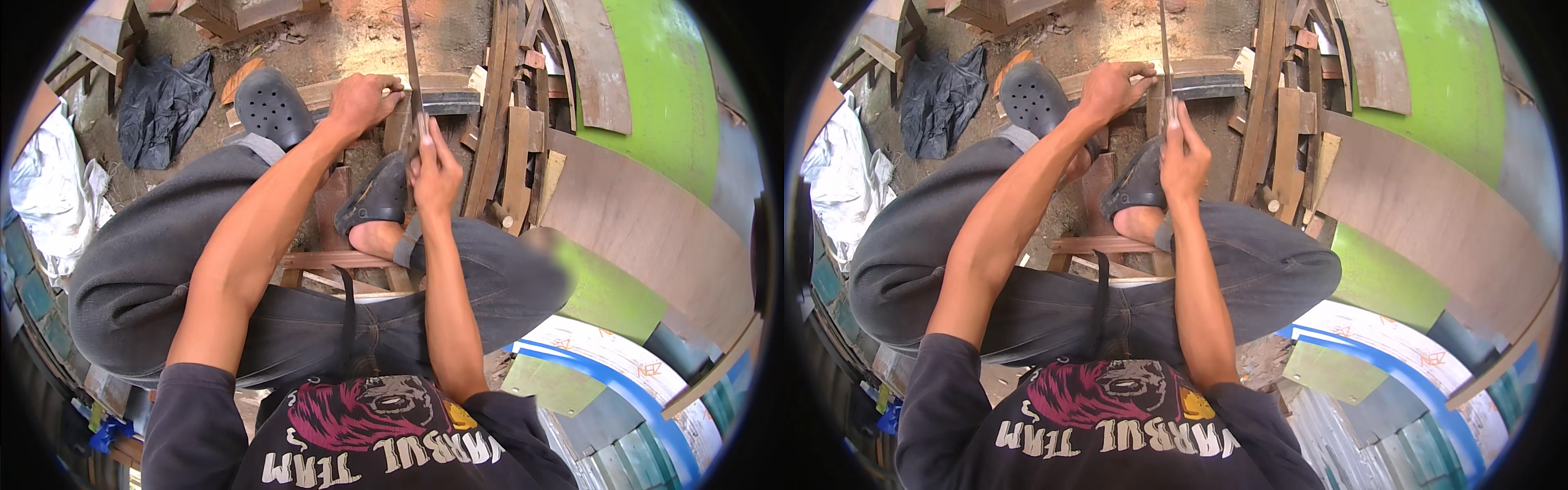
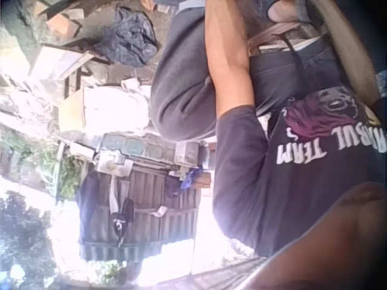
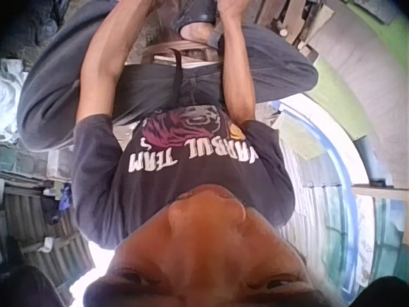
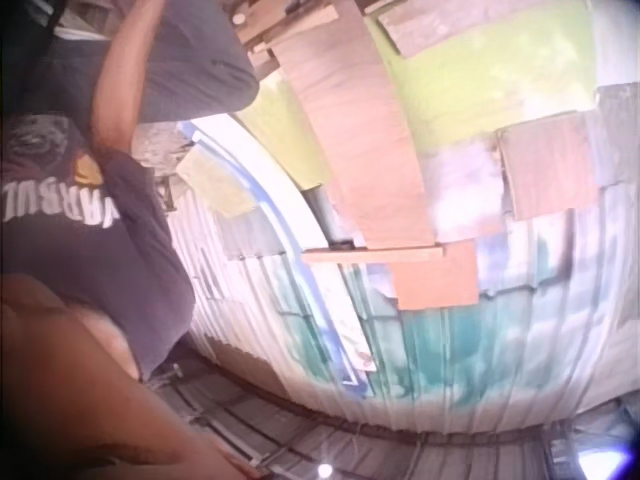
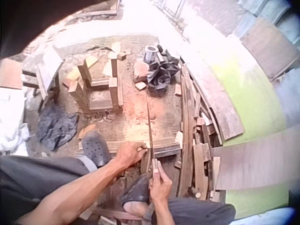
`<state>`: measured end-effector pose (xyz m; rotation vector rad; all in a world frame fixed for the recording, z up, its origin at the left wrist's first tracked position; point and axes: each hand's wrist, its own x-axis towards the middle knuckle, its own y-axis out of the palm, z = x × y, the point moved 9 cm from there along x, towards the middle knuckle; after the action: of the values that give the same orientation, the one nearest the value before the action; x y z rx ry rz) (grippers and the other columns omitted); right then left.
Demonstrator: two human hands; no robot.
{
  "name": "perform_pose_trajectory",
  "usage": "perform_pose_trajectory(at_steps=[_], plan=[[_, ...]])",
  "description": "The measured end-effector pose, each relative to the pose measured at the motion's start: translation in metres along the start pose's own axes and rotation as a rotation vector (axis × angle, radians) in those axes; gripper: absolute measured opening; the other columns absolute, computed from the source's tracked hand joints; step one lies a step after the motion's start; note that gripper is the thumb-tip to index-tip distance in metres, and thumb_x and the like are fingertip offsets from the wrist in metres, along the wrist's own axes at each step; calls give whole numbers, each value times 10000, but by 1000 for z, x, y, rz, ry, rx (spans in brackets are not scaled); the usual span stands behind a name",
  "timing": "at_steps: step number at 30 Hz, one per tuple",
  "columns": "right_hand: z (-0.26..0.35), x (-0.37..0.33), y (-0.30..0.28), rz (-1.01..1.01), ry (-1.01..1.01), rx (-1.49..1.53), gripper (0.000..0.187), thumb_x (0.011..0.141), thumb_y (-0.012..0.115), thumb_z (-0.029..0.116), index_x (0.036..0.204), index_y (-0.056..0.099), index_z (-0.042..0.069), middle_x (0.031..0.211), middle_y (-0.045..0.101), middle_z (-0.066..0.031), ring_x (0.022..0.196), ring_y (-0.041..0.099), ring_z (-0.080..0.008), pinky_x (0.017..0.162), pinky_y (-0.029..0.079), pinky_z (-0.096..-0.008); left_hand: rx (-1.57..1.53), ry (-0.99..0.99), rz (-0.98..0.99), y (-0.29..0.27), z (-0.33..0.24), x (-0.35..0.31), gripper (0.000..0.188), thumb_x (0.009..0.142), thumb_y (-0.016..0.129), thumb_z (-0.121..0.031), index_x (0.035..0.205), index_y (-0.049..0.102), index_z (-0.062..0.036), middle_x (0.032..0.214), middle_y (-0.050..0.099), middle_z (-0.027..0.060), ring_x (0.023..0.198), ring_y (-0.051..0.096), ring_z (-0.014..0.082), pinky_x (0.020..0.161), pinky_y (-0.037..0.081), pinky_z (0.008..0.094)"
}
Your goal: The person sits cross-legged and uses a metal file to sharpen the edge of a long, thin metal blade. They hold the blade steady with their left hand and repeatedly stroke the file along the edge with their right hand.
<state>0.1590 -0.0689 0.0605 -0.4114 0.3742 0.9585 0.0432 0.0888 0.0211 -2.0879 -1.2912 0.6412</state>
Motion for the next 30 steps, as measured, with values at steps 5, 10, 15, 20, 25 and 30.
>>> perform_pose_trajectory(at_steps=[5,10,15,20,25,30], plan=[[-40,-146,-80,-29,133,-141,424,1065,555,177,1423,569,-50,1140,731,-124,655,515,-54,552,419,-225,-62,-41,-40,-5,8,-7,221,876,768,-349,1007,819,-178,923,778,98,810,749,334,746,587,431],[-33,-6,-22,-79,-161,-153,430,1061,586,218,1426,582,-9,1002,710,-47,611,476,-57,532,406,-251,-80,2,-10,9,-1,-1,228,879,764,-351,1012,817,-174,956,778,91,831,752,325,757,591,416],[-19,9,-3,-32,-78,35,427,1057,598,227,1434,591,26,909,652,7,601,432,-39,516,371,-246,-36,17,-23,4,-1,3,239,880,761,-376,1015,819,-188,921,776,92,821,745,338,751,591,419],[-43,-127,-73,-25,18,-161,442,1080,557,218,1465,548,0,696,523,34,540,408,-37,471,331,-228,11,-60,-1,-5,7,-5,194,876,770,-353,988,825,-204,896,776,97,767,755,298,688,587,398],[-38,-30,-35,-73,-47,-197,415,1064,569,204,1411,590,-22,1322,681,-208,1190,655,-220,1005,489,-342,-73,24,-32,8,1,2,214,869,763,-350,1005,819,-196,873,767,127,738,744,328,683,584,424],[-26,15,-12,-67,-117,-98,424,1053,595,236,1421,599,24,1110,751,-115,824,654,-124,740,523,-279,25,80,-10,-6,-15,10,230,866,764,-380,1008,816,-208,776,740,149,723,726,356,672,570,442]])
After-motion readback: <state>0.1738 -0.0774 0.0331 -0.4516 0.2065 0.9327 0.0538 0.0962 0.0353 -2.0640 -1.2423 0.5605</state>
